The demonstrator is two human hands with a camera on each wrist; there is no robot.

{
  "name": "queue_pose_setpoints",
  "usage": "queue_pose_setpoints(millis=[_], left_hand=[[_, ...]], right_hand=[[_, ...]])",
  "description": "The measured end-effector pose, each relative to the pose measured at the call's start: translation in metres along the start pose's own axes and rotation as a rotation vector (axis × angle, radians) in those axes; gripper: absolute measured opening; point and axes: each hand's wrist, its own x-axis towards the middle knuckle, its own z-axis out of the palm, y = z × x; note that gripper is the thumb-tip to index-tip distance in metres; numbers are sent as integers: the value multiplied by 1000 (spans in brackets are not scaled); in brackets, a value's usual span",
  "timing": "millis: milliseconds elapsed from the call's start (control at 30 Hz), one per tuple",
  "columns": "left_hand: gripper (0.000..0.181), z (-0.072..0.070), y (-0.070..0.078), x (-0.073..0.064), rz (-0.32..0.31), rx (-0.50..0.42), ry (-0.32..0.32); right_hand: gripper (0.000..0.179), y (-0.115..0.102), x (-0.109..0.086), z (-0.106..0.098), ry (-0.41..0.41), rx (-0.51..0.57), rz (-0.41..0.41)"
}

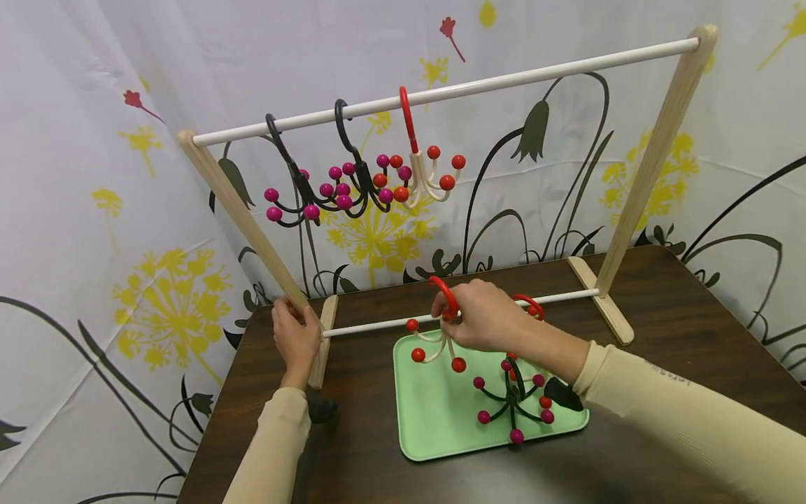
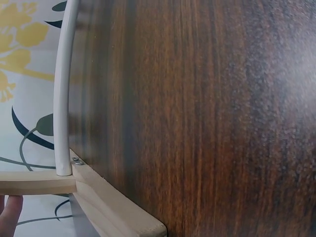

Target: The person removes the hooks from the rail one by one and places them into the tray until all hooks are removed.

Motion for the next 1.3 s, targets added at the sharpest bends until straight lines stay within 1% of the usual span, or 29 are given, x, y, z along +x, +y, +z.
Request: queue_pose_setpoints(millis=[133,233,300,367,533,733,867,1033,1300], left_hand=[[31,1,0,-1,0,-2,-3],[31,1,0,0,-2,-4,-2],[31,2,-1,1,-1,-3,3],[31,1,-1,2,-1,-1,3],[31,1,-2,2,4,1,2],[31,2,-1,2,16,-12,9],[31,2,0,2,13,-4,8],[31,1,0,2,3,-9,14],[31,0,-1,1,6,1,13]], right_hand=[[9,-6,-7,22,-40,25,-38],[9,-11,-13,36,-56,23,-42],[9,-15,-17,44,-52,-4,-38],[9,-17,-22,52,-54,-12,-19],[8,-21,-41,73,-32,11,30],[12,-16,-58,95,36,-19,41],[15,-7,-64,104,48,-22,65],[12,3,-68,110,42,-11,90],[9,5,-73,112,0,-11,137]])
